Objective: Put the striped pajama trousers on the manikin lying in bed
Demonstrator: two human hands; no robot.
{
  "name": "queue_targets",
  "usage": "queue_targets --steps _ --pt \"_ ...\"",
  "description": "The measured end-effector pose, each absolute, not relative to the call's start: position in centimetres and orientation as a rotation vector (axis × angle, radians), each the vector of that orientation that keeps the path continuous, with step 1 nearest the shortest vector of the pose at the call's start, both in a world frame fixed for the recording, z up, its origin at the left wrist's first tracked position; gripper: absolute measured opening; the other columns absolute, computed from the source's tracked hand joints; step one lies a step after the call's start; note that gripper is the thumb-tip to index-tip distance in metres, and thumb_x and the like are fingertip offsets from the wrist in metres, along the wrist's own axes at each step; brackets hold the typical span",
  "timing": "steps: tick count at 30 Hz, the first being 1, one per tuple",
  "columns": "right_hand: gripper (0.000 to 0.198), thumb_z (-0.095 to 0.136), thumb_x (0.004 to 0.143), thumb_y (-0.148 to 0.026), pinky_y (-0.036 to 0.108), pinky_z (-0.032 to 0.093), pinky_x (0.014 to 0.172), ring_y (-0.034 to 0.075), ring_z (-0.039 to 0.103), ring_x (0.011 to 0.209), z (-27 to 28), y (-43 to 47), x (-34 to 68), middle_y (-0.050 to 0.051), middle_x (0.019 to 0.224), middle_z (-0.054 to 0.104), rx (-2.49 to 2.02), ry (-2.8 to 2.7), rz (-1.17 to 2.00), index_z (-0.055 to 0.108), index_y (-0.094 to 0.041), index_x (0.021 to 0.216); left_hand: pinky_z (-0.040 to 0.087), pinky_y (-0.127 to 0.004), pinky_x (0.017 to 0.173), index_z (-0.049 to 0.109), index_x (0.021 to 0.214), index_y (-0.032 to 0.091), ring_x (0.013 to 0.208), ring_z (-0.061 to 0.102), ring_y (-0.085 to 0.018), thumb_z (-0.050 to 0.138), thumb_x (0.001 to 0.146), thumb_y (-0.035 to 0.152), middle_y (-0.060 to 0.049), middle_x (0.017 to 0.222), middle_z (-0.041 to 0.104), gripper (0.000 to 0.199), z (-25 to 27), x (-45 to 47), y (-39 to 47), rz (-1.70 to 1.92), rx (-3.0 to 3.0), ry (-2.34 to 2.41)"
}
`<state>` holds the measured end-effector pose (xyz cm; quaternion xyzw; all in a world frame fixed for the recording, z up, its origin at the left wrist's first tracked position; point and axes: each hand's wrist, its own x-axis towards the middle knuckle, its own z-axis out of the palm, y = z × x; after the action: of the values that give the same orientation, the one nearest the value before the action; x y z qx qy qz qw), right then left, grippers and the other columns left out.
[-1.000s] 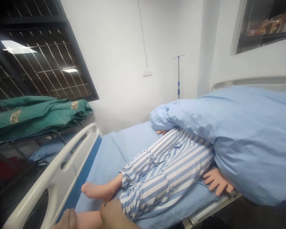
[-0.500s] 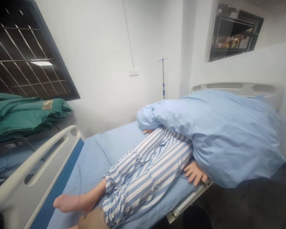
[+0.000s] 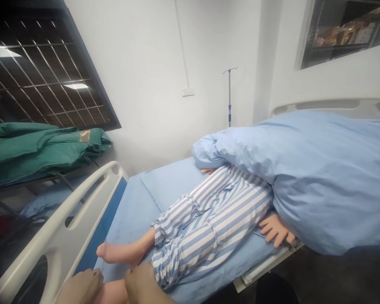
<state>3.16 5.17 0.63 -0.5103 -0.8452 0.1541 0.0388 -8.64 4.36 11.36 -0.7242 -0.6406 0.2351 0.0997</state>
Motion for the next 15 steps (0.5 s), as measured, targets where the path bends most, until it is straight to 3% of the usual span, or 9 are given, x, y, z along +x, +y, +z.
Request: queue_targets --steps 6,15 --pt "0.066 0.062 0.052 -0.052 0.040 0.046 0.058 0.029 0.061 0.069 2.0 4.3 3.7 0.015 0.084 0.064 -1.555 -2.691 0.406 0.051 -0.013 0.103 0.042 -0.036 0.066 0.067 0.083 0.016 0.078 0.060 -0.027 0.039 0.070 0.022 -0.016 0.082 0.065 0.031 10.6 -8.1 3.9 0.558 -2.200 -1.908" --pt "0.066 0.065 0.044 -0.050 0.038 0.046 0.059 0.027 0.061 0.067 2.1 3.6 4.1 0.012 0.081 0.064 -1.535 -2.654 0.307 0.052 -0.015 0.099 0.041 -0.036 0.064 0.065 0.082 0.015 0.073 0.060 -0.025 0.033 0.074 0.020 -0.014 0.076 0.063 0.033 9.9 -8.5 2.8 0.297 -2.149 -2.071"
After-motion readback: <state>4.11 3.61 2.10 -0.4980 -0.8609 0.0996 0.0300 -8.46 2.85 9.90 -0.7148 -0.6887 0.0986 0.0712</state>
